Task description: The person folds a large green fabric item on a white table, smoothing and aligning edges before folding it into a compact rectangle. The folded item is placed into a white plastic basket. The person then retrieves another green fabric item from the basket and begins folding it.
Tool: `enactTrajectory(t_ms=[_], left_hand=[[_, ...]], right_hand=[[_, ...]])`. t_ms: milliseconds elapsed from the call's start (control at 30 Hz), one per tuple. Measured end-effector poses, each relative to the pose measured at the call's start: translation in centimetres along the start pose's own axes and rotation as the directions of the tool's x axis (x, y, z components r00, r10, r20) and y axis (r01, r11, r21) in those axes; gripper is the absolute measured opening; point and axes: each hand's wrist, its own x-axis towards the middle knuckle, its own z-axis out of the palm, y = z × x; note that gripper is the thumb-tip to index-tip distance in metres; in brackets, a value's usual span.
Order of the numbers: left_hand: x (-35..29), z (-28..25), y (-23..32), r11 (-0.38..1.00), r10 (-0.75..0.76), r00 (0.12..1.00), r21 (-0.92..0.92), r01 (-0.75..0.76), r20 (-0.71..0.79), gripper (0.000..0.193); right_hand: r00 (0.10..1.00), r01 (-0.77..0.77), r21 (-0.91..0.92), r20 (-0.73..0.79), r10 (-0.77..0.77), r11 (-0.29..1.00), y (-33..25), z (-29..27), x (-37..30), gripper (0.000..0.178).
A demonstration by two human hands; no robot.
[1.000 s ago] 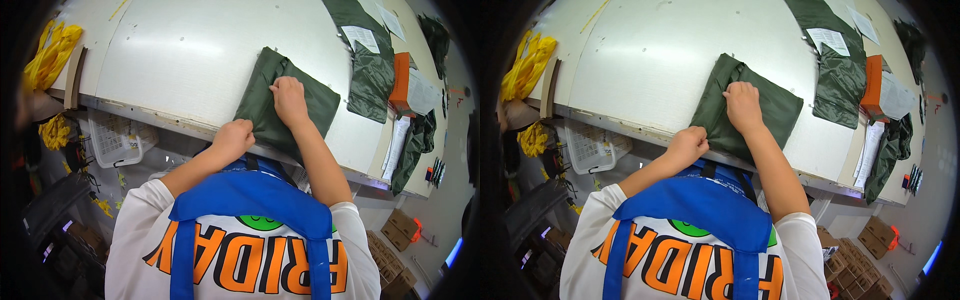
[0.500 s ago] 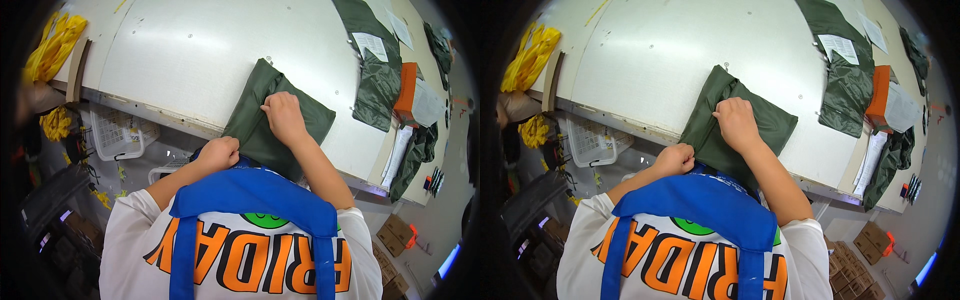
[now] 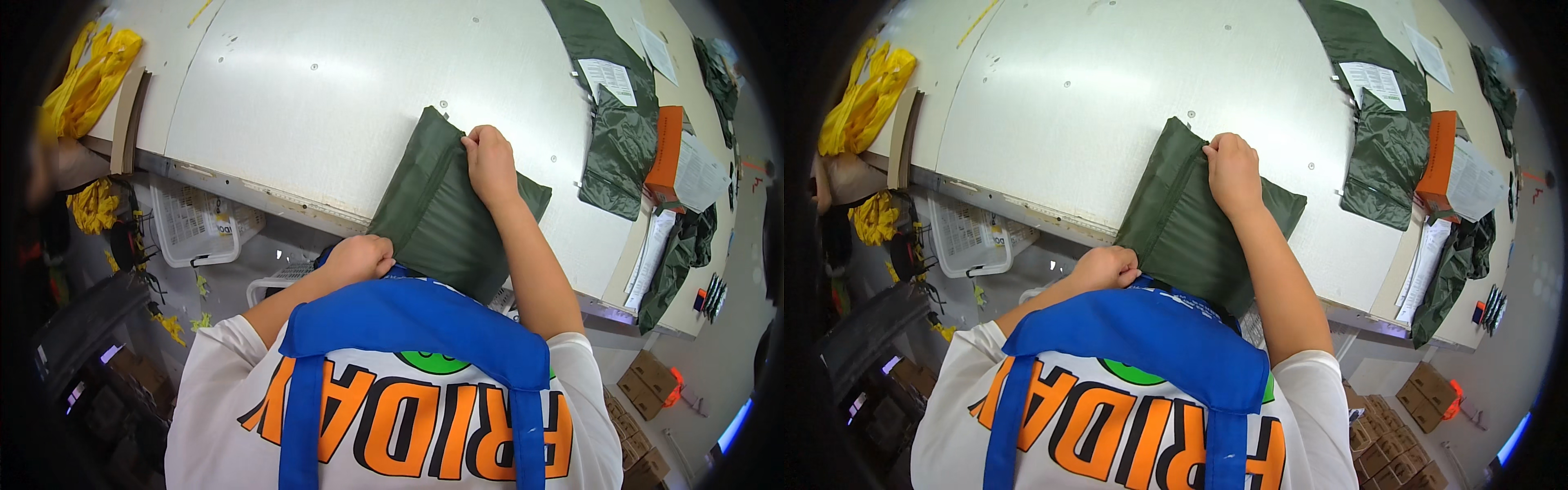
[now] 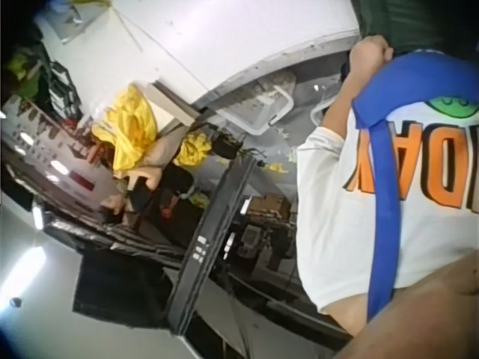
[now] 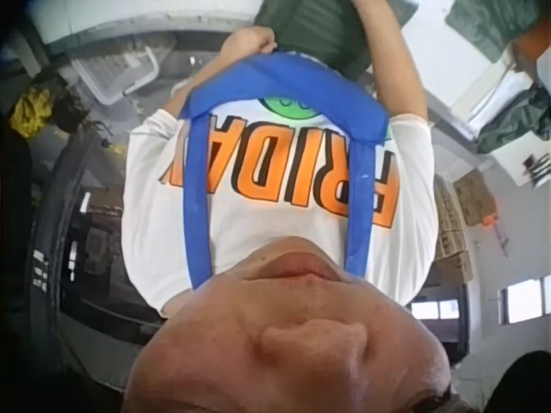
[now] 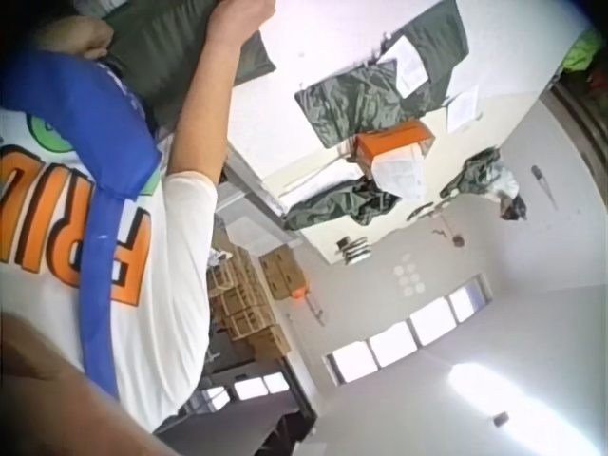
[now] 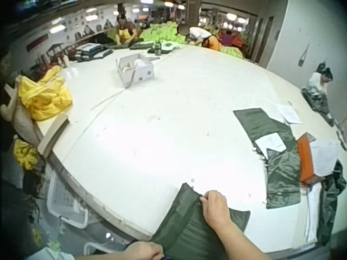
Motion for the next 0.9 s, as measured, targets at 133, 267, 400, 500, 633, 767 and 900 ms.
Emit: enactTrajectory(t_ms=[133,267,400,500,633,767,900], left_hand=[[2.8,-4.0,2.4,0.999,-0.010,0.985,-0.032,0.004,-0.175,0.012],[9.1,-3.7,2.4,0.919,0.363,0.865,0.285,-0.272,-0.346,0.055],[12.2,-2.4,1.6,0.927,0.254,0.938,0.335,-0.167,-0.235,0.066],[12.1,-2.2,1.6,0.948,0.208,0.952,0.286,-0.139,-0.225,0.067],[12.1,-2.1,1.2,0.951,0.215,0.955,0.269,-0.156,-0.206,0.067],[12.2,-2.4,0.9,0.971,0.159,0.970,0.206,-0.121,-0.183,0.067],[12.4,-2.4,0.5,0.968,0.188,0.963,0.200,-0.149,-0.195,0.067]], right_hand=[[0.998,-0.018,-0.005,-0.064,0.017,1.000,-0.4,0.0,-0.3,0.011],[0.996,0.031,-0.018,-0.088,-0.032,0.999,-1.1,-0.6,0.2,0.010],[0.992,-0.062,0.019,-0.108,0.064,0.998,-1.8,0.2,0.4,0.012],[0.996,-0.032,-0.128,-0.091,0.020,0.991,-1.4,0.5,0.3,0.011],[0.996,-0.041,-0.289,-0.090,0.016,0.956,-2.4,1.0,-0.1,0.013],[0.999,-0.007,-0.356,-0.045,-0.010,0.935,-3.9,1.4,-1.2,0.014],[0.980,-0.126,-0.193,-0.175,0.092,0.973,-4.0,1.9,-0.7,0.016]])
